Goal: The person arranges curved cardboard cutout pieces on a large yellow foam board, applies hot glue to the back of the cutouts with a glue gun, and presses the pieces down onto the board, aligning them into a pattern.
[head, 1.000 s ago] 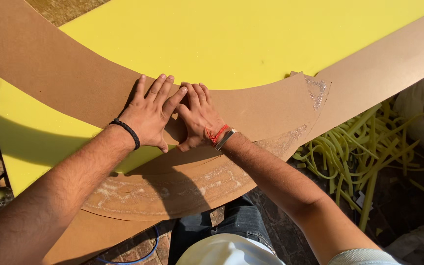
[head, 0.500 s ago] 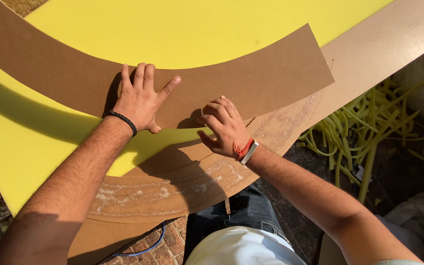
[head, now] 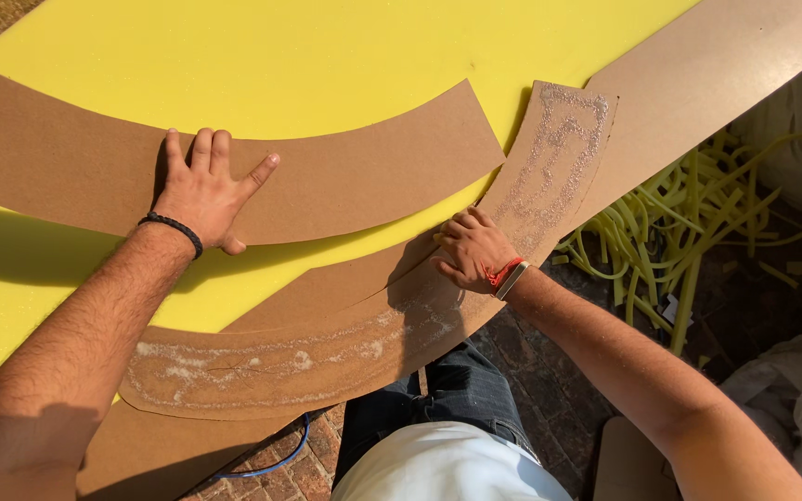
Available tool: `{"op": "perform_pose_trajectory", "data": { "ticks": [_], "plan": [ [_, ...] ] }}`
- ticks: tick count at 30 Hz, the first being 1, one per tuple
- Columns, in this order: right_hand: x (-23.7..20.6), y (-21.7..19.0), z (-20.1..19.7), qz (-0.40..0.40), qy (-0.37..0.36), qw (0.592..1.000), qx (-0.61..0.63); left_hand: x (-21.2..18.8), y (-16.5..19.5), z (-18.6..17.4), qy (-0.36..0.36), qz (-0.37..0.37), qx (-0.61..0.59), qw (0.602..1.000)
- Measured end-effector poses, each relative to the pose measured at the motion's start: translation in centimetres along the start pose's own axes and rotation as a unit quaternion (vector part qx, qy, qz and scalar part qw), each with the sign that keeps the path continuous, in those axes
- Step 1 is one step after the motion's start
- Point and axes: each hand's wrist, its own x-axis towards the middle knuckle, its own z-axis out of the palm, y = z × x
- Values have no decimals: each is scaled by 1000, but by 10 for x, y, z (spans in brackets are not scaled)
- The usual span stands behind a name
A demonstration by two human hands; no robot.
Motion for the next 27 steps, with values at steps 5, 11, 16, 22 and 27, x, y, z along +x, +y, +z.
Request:
{"op": "perform_pose_trajectory", "data": {
  "ticks": [5,11,16,22,27],
  "plan": [
    [1,17,-10,-36,-17,998,-48,-8,-5,13,-23,-2,9,1000],
    [16,57,-53,296,145,937,111,-14,-6,32,-42,17,16,999],
    [58,75,-56,378,29,889,256,-3,-8,48,-43,31,1,999],
    [79,73,-61,416,-82,881,210,1,4,63,-38,36,-16,999],
    [82,72,-64,401,-101,883,224,5,8,74,-41,40,-36,998]
  ]
}}
